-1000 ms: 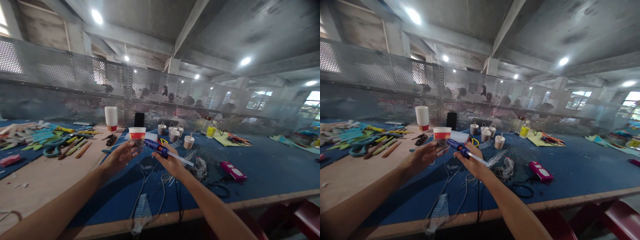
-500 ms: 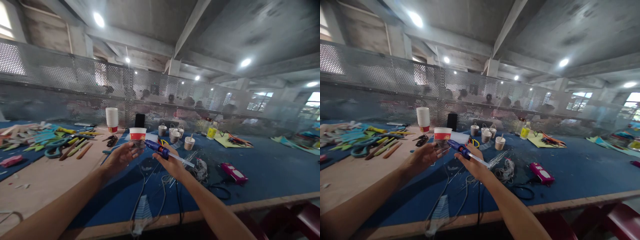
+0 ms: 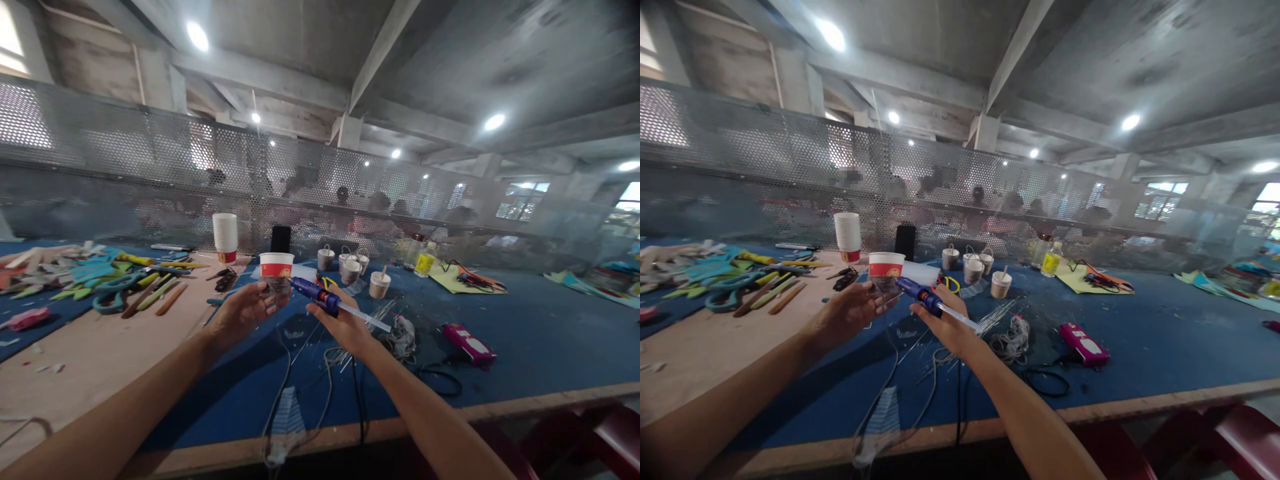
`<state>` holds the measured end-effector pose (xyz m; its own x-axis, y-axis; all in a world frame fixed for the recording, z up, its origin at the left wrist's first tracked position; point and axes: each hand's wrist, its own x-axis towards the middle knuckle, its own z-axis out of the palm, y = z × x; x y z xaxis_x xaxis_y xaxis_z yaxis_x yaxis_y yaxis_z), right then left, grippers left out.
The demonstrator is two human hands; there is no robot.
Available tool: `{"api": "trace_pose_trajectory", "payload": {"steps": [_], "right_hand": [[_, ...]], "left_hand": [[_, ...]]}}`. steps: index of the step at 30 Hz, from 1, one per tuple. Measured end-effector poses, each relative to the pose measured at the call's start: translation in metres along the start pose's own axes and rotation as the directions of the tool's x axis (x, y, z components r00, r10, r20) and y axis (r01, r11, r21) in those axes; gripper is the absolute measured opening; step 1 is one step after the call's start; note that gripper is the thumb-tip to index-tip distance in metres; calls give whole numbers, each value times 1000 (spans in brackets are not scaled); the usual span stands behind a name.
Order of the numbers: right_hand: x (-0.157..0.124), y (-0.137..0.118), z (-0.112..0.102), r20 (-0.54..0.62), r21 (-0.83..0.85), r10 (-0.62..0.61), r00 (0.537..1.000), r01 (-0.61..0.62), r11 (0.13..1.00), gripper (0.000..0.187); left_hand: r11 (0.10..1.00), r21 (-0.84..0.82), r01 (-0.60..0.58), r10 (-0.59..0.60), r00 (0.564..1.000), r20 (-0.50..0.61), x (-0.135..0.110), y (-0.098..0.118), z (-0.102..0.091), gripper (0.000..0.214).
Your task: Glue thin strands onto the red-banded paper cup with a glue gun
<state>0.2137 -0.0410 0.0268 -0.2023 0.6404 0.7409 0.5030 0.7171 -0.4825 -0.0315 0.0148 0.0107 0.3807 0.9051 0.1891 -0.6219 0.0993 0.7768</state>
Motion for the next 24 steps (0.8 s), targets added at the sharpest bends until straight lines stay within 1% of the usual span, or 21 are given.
{"api": "trace_pose_trajectory", "payload": {"steps": [8,14,18,24], "right_hand": [[1,0,0,1,-4,-32,999,32,999,37],[1,0,0,8,7,-48,999,48,999,35],[0,1,0,20,-16,-51,999,51,999,34],[0,4,1,26,-38,-91,996,92,995,34]], "left_hand": [[999,21,-25,25,1000,16,0,-1,0,25],[999,34,-26,24,998,62,0,-1,-1,23],[999,39,-27,25,998,54,0,-1,-1,19],[996,92,-15,10,999,51,-2,1,4,21]]}}
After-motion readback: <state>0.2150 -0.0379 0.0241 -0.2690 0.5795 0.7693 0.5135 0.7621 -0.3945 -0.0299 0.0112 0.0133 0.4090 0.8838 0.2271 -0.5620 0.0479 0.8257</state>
